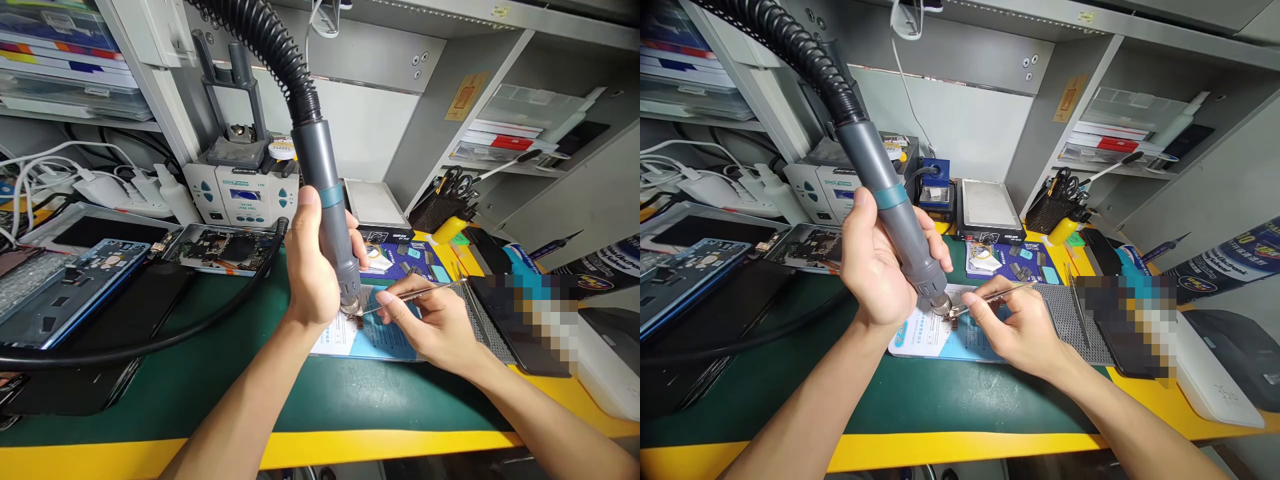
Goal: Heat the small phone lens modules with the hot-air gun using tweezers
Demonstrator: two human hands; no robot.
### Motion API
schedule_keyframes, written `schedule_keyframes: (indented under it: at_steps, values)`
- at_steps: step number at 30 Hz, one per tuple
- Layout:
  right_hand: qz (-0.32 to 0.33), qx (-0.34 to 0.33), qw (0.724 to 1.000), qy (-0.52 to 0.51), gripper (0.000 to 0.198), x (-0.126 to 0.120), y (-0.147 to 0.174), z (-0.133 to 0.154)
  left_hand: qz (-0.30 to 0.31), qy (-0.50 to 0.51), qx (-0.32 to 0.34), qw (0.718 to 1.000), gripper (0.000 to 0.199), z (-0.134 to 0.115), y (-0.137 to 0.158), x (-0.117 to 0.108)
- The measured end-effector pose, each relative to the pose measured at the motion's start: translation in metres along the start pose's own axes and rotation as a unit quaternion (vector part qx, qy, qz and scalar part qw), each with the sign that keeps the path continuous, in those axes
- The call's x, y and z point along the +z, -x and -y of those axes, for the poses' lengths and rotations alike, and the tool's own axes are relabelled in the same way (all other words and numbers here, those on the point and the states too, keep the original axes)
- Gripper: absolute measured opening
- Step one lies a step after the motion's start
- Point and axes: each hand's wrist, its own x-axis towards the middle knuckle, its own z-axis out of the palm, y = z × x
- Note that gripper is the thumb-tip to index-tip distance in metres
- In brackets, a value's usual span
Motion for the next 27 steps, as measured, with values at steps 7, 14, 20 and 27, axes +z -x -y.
schedule_keyframes:
  at_steps: [7,14,20,27]
  values:
    - [0.002,-0.004,1.000,0.002,0.026,0.0007,0.0004,-0.0026,0.000,-0.004,-0.001,1.000,0.057,0.0004,0.0005,0.0001]
    - [0.010,-0.005,1.000,-0.005,0.024,0.0008,0.0006,-0.0015,-0.003,0.000,-0.003,1.000,0.057,0.0005,0.0003,0.0012]
    - [0.013,-0.010,1.000,0.019,0.025,0.0006,0.0006,-0.0008,-0.005,0.001,-0.008,1.000,0.056,0.0012,0.0000,0.0011]
    - [0.010,-0.007,1.000,0.018,0.024,0.0003,0.0000,-0.0005,0.001,0.007,-0.003,1.000,0.055,0.0019,-0.0001,-0.0001]
